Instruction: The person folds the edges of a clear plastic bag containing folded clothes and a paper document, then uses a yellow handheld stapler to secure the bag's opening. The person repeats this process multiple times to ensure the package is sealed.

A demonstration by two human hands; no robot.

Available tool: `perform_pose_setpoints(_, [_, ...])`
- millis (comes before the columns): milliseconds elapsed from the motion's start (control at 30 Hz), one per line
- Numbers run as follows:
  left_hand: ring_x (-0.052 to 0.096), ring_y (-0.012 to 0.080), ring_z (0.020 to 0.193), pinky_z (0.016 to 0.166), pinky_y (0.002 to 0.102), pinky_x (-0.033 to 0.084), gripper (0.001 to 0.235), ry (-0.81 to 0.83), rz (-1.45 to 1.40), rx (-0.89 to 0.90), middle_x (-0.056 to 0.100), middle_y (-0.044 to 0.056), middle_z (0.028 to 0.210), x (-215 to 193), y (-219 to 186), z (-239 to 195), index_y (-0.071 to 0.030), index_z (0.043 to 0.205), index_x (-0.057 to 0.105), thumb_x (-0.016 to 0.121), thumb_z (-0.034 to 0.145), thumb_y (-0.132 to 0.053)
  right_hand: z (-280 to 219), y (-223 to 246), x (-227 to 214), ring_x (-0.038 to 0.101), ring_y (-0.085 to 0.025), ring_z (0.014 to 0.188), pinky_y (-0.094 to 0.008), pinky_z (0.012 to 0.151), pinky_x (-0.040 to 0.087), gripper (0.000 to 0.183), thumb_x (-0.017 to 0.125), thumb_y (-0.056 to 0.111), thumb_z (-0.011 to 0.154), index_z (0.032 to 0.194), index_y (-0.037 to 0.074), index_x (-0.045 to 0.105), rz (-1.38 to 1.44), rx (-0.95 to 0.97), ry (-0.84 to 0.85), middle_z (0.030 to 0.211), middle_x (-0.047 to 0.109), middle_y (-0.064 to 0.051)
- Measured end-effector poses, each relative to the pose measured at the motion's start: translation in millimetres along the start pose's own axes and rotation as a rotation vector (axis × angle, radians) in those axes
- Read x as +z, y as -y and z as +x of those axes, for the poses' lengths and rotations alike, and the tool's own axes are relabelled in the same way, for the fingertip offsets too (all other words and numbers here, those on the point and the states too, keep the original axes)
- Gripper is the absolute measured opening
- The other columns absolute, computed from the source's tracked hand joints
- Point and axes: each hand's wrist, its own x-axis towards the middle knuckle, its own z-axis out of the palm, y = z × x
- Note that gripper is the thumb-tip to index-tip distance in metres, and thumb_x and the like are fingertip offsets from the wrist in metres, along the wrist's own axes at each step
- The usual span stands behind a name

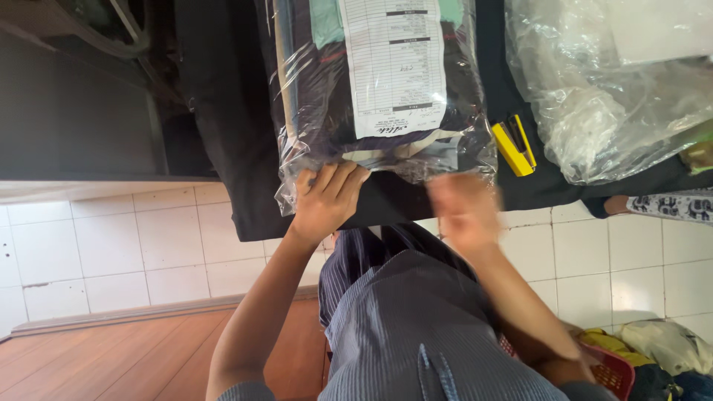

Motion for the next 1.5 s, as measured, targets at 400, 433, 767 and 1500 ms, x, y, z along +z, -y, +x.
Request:
perform_pose_setpoints(400, [0.057,0.0073,0.092,0.108,0.035,0.026,0.007,0.009,-0.002,0.011,0.066,-0.010,0.103,3,2,-3,-0.021,0.101,0.072,0.076,0.095,-0.021,-3,-53,-48,0.063,-0.035,0.116,-0.045,0.101,0.052,0.041,0.061,0.019,0.121,0.154,-0.003,0.049,-0.428,0.545,-0.025,0.128,0.061,-0.020])
perform_pose_setpoints(433, [0.057,0.0072,0.092,0.108,0.035,0.026,0.007,0.002,-0.008,0.012,0.066,-0.010,0.103,4,2,-2,-0.021,0.101,0.072,0.075,0.095,-0.020,0,-36,-57,0.063,-0.028,0.113,-0.041,0.100,0.053,0.048,0.057,0.026,0.117,0.152,-0.004,0.042,-0.199,0.555,-0.127,0.131,0.054,-0.016])
perform_pose_setpoints(767, [0.060,0.0063,0.093,0.101,0.033,0.027,0.009,0.035,-0.056,0.019,0.067,-0.010,0.104,4,10,-4,-0.021,0.103,0.072,0.071,0.094,-0.020,-23,32,47,0.059,-0.015,0.082,-0.030,0.074,0.051,0.065,0.030,0.052,0.108,0.144,0.002,0.051,0.984,1.269,0.474,0.103,0.061,-0.006])
perform_pose_setpoints(1500, [0.060,0.0087,0.094,0.088,0.027,0.039,0.021,0.030,-0.116,0.285,0.070,-0.002,0.113,13,39,-11,-0.009,0.111,0.075,0.072,0.090,-0.012,19,-9,67,0.068,-0.018,0.083,-0.031,0.072,0.057,0.055,0.046,0.049,0.105,0.118,-0.001,0.065,0.980,1.481,0.474,0.099,0.073,-0.012])
